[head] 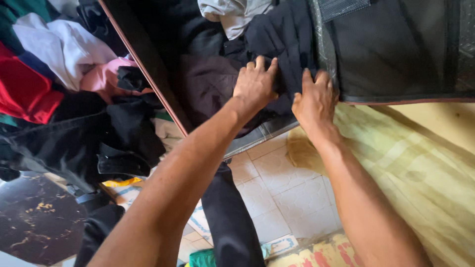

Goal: The person sorts through a pile of clothing by hand, holding up a black shirt for inspection and then folding a pair of black trousers before placing them into a suitcase.

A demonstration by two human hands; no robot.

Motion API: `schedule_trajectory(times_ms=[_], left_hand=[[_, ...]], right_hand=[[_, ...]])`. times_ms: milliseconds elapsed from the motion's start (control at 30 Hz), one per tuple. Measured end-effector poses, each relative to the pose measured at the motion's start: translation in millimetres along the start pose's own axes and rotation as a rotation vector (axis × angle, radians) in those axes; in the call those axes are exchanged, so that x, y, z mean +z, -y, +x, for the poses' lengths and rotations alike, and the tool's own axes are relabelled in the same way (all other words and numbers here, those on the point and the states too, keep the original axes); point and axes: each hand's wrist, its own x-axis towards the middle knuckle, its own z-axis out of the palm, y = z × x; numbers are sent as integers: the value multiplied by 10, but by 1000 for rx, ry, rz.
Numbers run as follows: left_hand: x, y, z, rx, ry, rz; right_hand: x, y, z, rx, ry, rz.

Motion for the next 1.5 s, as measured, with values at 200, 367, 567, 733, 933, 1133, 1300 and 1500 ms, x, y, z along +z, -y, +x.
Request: schedule_trajectory(times_ms=[200, 367, 567, 733, 933, 1133, 1300, 1500], left_hand=[[-44, -112, 13, 31, -192, 281], [238, 83, 283, 59, -356, 369], [451, 252, 495, 58, -245, 378], [125, 85, 512, 10, -78, 326], [-144, -34, 484, 24, -18, 275], [151, 108, 193, 64, -62, 277], [168, 234, 243, 73, 13, 260], [92, 234, 390, -29, 154, 209]], right_hand=[[262, -12, -103, -139, 106, 178], [711, -86, 41, -132, 209, 197], [763, -27, 218, -66, 405, 118], [708, -105, 308, -79, 429, 162], [679, -139, 195, -69, 192, 250], [588, 235, -140, -12, 247, 222], [733, 218, 34, -52, 358, 141], [1069, 76, 204, -164, 402, 49]])
